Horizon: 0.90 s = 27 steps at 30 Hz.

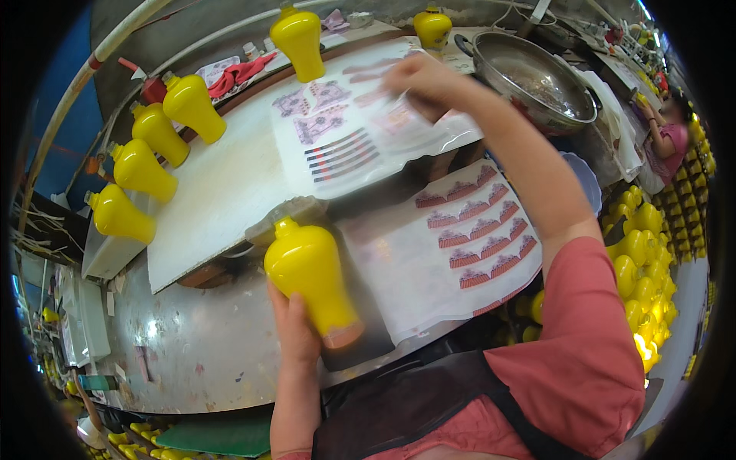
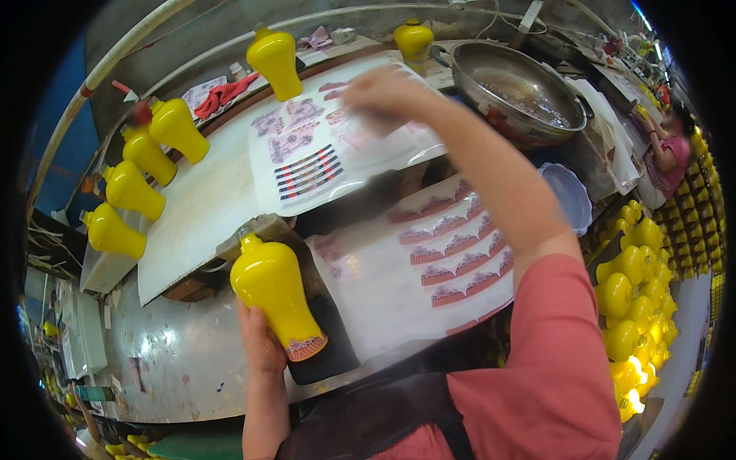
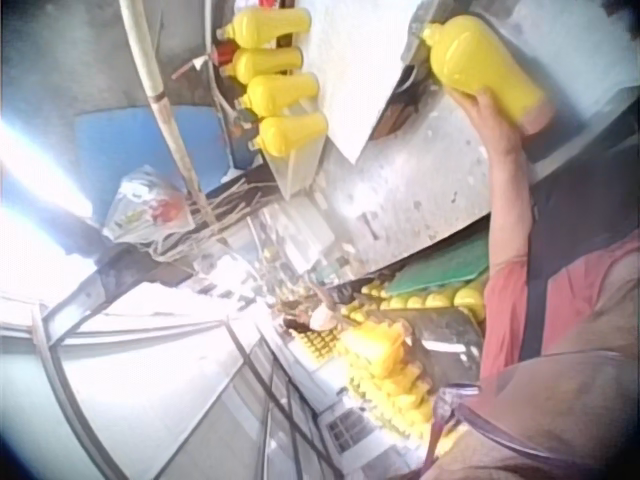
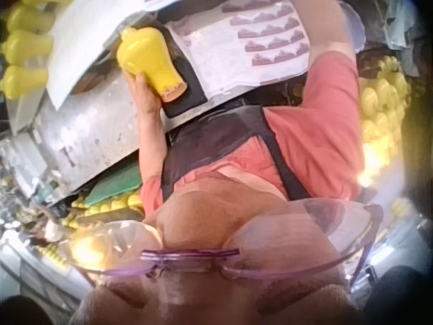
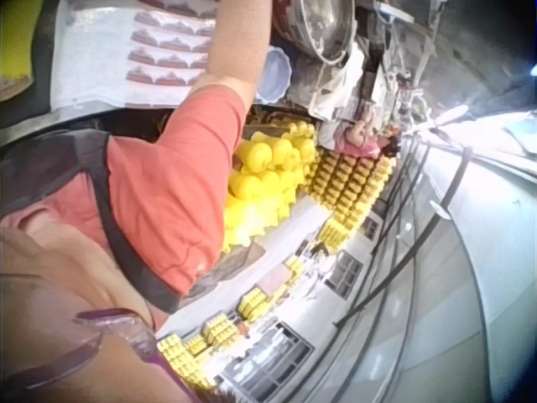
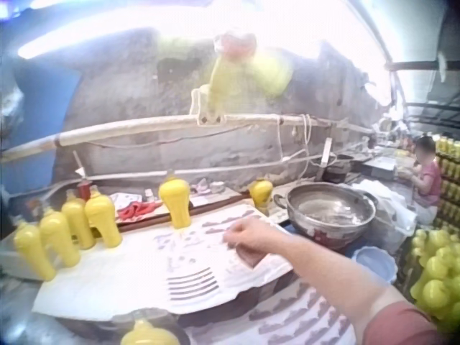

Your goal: The person applies adhesive labels to yellow plastic bottles. They peel a label from a sheet, position it on the bottle, and smooth it down with their fingers. The person repeats this process for multiple bottles, handling them one at a time.

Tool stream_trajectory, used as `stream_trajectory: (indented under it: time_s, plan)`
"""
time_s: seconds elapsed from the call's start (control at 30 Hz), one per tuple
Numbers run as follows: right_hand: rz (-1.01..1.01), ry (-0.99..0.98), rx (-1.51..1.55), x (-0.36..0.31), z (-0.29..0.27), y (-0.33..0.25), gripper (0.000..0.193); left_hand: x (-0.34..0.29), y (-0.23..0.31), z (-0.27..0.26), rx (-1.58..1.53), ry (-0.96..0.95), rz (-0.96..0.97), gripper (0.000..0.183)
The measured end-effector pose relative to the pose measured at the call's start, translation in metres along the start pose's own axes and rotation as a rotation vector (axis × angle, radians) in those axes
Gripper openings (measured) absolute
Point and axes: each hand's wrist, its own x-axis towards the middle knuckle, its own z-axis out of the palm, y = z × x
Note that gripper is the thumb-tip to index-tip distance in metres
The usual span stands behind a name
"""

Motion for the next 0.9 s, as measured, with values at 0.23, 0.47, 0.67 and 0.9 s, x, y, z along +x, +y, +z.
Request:
stream_trajectory:
  time_s: [0.23,0.47,0.67,0.9]
  plan:
    - [0.519,0.367,-0.802,-0.043,-0.193,0.147,0.047,0.0,-0.001,0.001,0.001,-0.025,0.015,0.069]
    - [0.554,0.521,0.012,-0.086,-0.196,0.175,0.025,-0.001,-0.007,-0.004,0.04,0.074,0.003,0.07]
    - [0.395,0.034,0.796,-0.111,-0.158,0.071,0.027,-0.002,-0.006,-0.005,0.045,0.055,0.021,0.067]
    - [0.329,-0.253,0.469,-0.206,-0.027,0.055,0.026,0.0,-0.001,-0.001,0.034,0.02,0.018,0.059]
